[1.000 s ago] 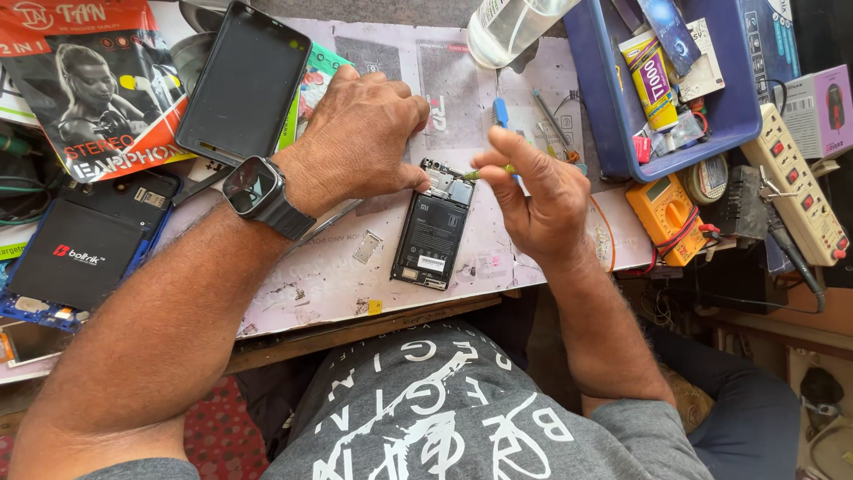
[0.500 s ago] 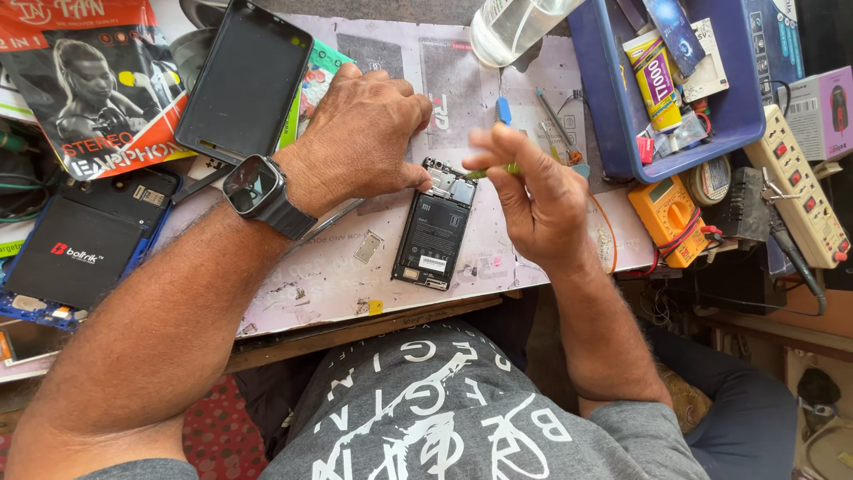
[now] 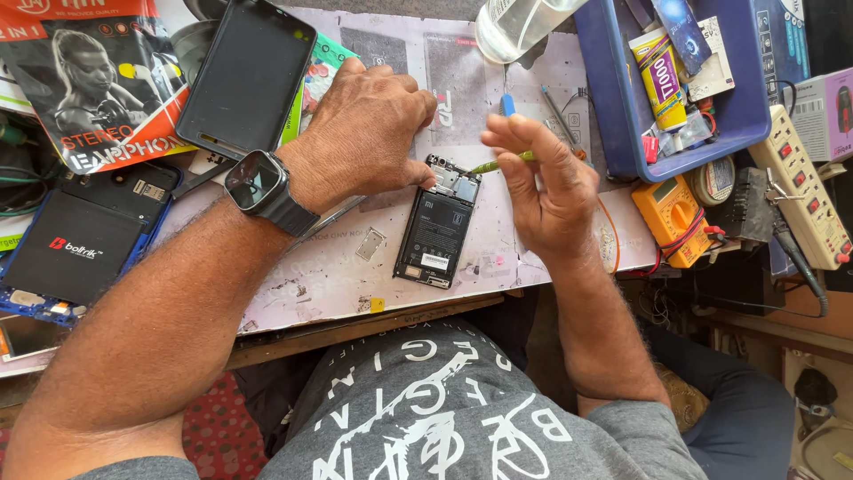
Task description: The person uses a small screwdriver to loosen and remove screws from the internal frame of a disassembled smartphone. They carefully place the removed screws on the workbench and continue unscrewing additional fasteners from different areas of the phone chassis.
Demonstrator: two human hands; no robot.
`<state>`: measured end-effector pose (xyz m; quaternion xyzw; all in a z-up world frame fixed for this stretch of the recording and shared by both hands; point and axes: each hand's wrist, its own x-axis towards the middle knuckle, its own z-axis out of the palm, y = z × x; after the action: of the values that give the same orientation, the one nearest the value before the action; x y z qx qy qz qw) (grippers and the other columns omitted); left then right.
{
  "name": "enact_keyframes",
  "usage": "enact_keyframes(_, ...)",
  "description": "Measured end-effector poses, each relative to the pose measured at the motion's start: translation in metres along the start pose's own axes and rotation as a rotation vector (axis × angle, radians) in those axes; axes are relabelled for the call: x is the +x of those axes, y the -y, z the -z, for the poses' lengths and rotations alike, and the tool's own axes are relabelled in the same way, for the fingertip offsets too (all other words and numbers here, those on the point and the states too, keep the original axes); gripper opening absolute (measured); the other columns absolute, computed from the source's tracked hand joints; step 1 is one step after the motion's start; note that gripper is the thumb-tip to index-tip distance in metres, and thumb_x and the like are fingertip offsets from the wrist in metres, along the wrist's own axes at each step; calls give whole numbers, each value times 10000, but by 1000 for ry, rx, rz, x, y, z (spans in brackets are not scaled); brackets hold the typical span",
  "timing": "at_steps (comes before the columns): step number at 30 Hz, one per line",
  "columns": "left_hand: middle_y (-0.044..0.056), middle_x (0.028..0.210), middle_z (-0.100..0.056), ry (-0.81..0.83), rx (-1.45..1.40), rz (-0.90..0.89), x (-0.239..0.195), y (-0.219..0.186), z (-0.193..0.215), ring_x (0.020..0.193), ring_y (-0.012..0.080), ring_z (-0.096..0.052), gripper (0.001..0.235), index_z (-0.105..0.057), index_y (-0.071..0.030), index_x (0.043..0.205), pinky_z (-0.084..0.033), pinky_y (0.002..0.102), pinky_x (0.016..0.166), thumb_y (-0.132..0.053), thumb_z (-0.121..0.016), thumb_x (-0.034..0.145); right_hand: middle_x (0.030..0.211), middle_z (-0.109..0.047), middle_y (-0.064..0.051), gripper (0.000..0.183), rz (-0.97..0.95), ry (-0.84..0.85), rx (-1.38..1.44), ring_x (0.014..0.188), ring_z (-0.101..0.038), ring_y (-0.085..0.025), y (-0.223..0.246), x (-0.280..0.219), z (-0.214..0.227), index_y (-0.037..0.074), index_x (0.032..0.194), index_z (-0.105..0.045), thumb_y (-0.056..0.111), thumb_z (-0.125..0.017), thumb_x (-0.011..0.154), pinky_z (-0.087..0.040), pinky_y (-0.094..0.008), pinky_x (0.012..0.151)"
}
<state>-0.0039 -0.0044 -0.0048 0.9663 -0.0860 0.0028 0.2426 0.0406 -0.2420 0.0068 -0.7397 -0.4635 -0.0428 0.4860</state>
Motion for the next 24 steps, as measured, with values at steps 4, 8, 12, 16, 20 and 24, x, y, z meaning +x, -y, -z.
enact_keyframes(4,72,907,-711,-35,-7,-17,-2,2,-1,983,266,-630,647,-764,-98,1077,-394,489,906,-513,-937,612,1077,-760,-120,318,31,36,-121,969,-784,-210,1,-2,0,24,1328,-604,1,-736,1040,-657,-290,832)
enact_keyframes(8,78,917,-708,26,-3,15,0,1,-1,991,265,-625,669,-757,-94,1092,-394,479,917,-525,-941,614,1136,-751,-145,358,35,28,-150,1014,-772,-220,-1,1,2,4,1364,-577,11,-738,1044,-644,-300,867)
enact_keyframes(12,74,904,-715,-40,-27,-15,-2,2,-1,968,271,-628,705,-754,-99,1126,-393,489,891,-516,-944,590,1144,-760,-142,317,-19,84,-61,1013,-780,-202,2,-1,1,5,1388,-574,-15,-682,1090,-658,-306,891)
enact_keyframes(16,74,919,-715,-16,-26,3,-2,1,-1,992,266,-626,642,-767,-104,1072,-394,487,908,-513,-941,608,1125,-756,-144,354,-8,24,-107,1022,-780,-211,-2,-1,-4,16,1365,-577,5,-731,1047,-663,-307,864)
enact_keyframes(20,80,926,-719,-17,-44,13,-1,1,-1,988,264,-629,661,-761,-107,1096,-397,478,912,-507,-944,602,1230,-737,-175,355,-8,84,-47,1047,-773,-217,2,-4,-5,19,1439,-525,-1,-660,1112,-655,-308,911)
enact_keyframes(24,87,915,-721,-57,-22,-12,-2,1,-3,978,270,-634,654,-765,-105,1075,-395,486,909,-511,-945,596,1067,-759,-132,354,46,13,-93,946,-781,-215,-2,-3,-7,49,1355,-587,8,-745,1042,-667,-306,833)
